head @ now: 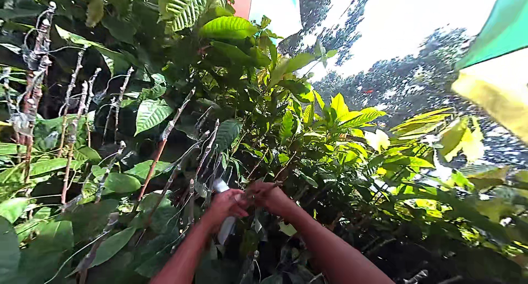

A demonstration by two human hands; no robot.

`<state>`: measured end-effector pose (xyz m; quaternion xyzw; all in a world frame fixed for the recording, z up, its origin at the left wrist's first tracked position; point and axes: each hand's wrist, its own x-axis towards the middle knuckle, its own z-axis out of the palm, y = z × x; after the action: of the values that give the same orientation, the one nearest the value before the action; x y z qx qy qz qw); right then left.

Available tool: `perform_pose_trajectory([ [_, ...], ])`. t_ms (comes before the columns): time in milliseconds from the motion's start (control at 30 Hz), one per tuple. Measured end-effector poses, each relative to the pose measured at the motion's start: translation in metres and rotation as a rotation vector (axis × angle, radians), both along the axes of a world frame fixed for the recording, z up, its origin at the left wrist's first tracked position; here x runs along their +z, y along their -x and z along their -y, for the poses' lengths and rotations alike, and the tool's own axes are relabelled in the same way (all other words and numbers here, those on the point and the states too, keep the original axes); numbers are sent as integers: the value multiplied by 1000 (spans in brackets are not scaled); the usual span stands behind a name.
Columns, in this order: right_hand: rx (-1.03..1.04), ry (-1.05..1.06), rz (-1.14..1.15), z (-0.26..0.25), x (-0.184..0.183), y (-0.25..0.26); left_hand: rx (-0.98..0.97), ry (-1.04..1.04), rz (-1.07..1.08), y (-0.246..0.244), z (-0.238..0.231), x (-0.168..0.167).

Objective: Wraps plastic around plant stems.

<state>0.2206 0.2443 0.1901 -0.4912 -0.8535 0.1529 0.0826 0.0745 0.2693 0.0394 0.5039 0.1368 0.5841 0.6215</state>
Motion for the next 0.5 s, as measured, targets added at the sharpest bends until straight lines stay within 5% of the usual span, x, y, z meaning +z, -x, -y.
perform_pose_trajectory([
  [300,-10,31,127,-5,5,-1,136,2,-5,-6,3,6],
  [500,-274,59,89,17,-2,9,450,-178,-386,1,-1,14],
])
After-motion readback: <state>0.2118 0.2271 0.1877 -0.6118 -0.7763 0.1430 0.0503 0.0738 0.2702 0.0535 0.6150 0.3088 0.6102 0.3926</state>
